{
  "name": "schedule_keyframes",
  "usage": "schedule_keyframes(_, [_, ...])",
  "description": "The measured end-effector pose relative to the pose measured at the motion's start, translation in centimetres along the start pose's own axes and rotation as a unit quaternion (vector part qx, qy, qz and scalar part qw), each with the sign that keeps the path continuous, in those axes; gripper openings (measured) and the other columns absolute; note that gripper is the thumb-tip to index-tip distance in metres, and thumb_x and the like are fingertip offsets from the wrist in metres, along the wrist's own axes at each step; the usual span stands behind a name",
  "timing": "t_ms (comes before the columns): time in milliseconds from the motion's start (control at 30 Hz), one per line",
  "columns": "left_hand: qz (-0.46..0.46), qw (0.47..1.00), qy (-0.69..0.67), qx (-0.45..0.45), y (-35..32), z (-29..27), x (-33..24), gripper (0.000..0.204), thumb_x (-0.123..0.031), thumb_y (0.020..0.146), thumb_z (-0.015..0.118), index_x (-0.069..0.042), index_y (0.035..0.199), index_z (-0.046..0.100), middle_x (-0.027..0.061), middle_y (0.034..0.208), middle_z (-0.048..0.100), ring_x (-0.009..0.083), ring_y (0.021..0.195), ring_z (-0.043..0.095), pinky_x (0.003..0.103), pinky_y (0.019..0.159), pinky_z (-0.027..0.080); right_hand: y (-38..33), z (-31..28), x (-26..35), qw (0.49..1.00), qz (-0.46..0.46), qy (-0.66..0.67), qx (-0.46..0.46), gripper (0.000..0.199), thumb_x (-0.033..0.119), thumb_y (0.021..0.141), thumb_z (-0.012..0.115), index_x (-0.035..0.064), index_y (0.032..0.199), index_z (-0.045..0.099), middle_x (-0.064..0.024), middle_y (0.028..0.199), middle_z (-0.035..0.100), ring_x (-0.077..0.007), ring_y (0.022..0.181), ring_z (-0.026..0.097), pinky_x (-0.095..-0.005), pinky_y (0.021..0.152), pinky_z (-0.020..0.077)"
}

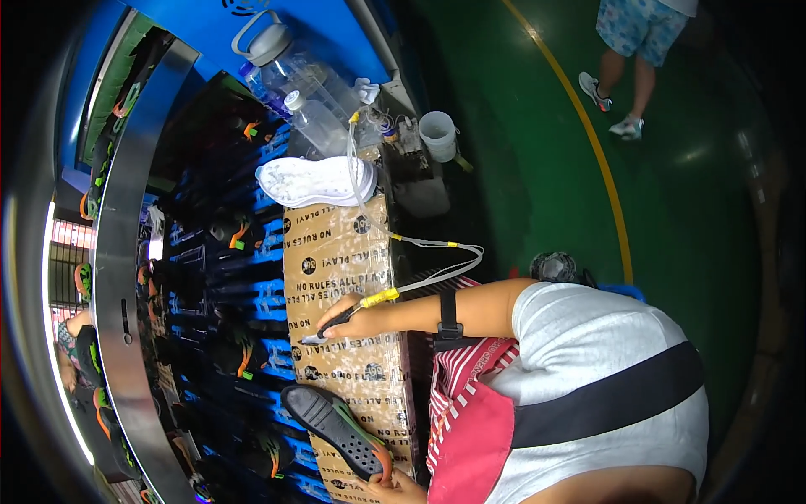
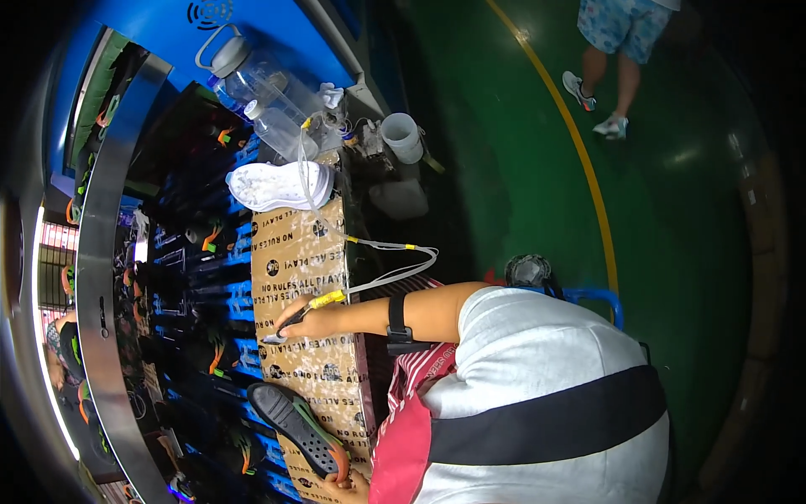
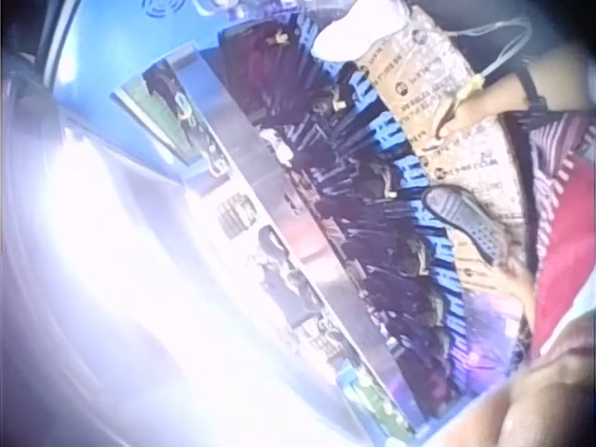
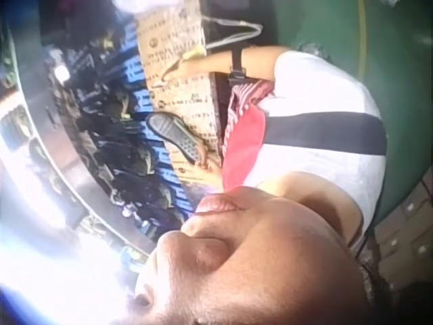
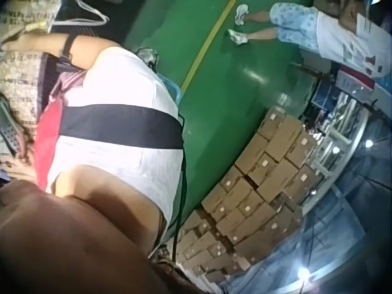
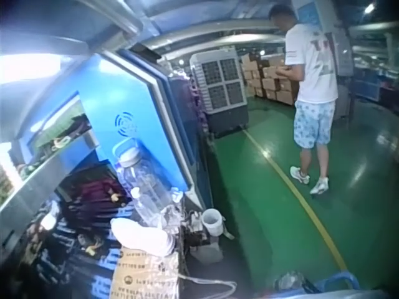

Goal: Applying adhesive or primer to shoe soles using a brush tool on a manufacturing line.

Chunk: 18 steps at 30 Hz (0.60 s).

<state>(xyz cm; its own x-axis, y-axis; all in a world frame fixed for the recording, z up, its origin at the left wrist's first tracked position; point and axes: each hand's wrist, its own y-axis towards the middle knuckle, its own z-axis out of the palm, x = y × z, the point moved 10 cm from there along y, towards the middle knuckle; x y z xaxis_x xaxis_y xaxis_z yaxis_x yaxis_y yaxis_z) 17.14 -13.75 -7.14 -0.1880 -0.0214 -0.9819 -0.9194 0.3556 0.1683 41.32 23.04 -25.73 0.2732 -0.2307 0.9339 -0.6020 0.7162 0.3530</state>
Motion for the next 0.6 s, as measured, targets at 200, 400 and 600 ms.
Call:
schedule_keyframes(200, [-0.165, 0.971, -0.159, 0.064, -7.0, 3.8, 7.6, 0.041, -0.034, 0.084, 0.053, -0.003, 0.111, 0.051, 0.0121, 0.106, 0.057, 0.0248, 0.089, 0.057, 0.037, 0.079, 0.045, -0.1, 0.0, -0.1, 0.999, 0.032, 0.011, 0.019, 0.024, 0.015, 0.077, 0.065, 0.0029, 0.097, 0.064, -0.0107, 0.085, 0.067, -0.0155, 0.072, 0.063, -0.0261, 0.065, 0.0483])
schedule_keyframes(400, [-0.309, 0.885, -0.316, 0.147, -12.1, 10.3, 13.8, 0.040, -0.033, 0.085, 0.050, -0.005, 0.114, 0.051, 0.0106, 0.110, 0.056, 0.0234, 0.091, 0.057, 0.036, 0.080, 0.045, -0.4, 0.4, -0.8, 0.999, 0.043, 0.012, 0.025, 0.024, 0.016, 0.076, 0.066, 0.0048, 0.098, 0.065, -0.0099, 0.084, 0.067, -0.0141, 0.072, 0.063, -0.0256, 0.065, 0.0477])
schedule_keyframes(600, [-0.392, 0.780, -0.453, 0.180, -16.3, 14.8, 16.0, 0.037, -0.029, 0.085, 0.048, -0.005, 0.114, 0.052, 0.0112, 0.112, 0.056, 0.0225, 0.097, 0.055, 0.035, 0.083, 0.045, -0.2, 2.1, -1.0, 0.999, -0.002, 0.005, 0.044, 0.025, 0.020, 0.077, 0.065, 0.0029, 0.095, 0.064, -0.0100, 0.089, 0.066, -0.0156, 0.080, 0.061, -0.0276, 0.072, 0.0475])
